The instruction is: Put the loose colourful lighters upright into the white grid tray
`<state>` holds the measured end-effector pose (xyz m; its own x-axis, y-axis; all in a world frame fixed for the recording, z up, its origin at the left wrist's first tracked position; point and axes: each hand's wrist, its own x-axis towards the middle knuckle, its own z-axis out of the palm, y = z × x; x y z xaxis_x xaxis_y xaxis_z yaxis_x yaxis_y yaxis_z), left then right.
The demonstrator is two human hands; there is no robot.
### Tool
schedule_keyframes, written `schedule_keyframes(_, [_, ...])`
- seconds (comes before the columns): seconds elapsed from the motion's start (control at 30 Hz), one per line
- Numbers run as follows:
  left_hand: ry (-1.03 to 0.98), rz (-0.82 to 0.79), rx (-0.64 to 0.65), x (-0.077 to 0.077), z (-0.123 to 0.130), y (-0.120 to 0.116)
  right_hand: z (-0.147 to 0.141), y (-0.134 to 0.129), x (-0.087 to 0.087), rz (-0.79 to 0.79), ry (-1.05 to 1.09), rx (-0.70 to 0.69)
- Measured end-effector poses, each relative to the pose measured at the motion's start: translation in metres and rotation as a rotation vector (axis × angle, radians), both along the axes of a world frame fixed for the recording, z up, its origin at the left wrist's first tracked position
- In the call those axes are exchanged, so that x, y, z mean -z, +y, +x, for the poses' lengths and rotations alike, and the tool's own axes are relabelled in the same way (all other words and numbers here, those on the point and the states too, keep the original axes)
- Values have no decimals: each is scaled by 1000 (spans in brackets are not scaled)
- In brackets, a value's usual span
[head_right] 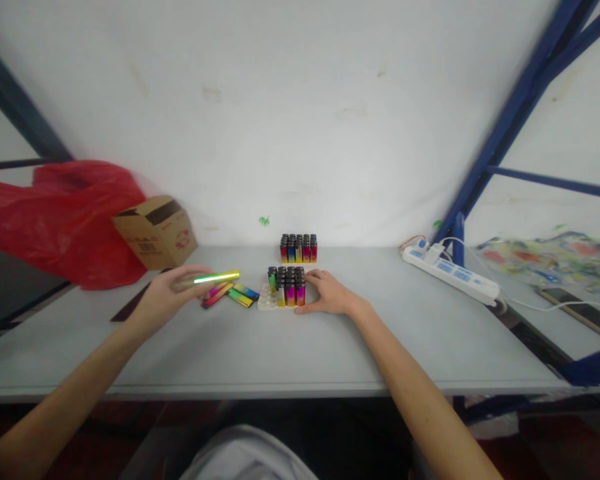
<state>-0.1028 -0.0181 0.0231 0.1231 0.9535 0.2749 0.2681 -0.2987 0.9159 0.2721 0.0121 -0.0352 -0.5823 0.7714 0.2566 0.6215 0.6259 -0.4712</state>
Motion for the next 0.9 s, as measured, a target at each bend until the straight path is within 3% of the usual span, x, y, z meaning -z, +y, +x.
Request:
schedule_keyframes(0.13, [-414, -75, 29, -15, 30, 26, 0, -1, -1, -3, -13, 4])
schedule_keyframes(0.23, [-499, -152, 191, -13, 58, 38, 0, -1, -1, 7, -11, 0])
schedule_keyframes(0.37, [-520, -300, 363, 0, 81, 37, 0, -2, -1, 3, -1, -6])
schedule_keyframes(0.57, [-522, -548, 452, 15, 75, 31, 1, -2, 0, -2, 5, -3])
schedule_keyframes(0.9, [-492, -574, 478, 18, 77, 26, 0, -3, -2, -22, -11, 4])
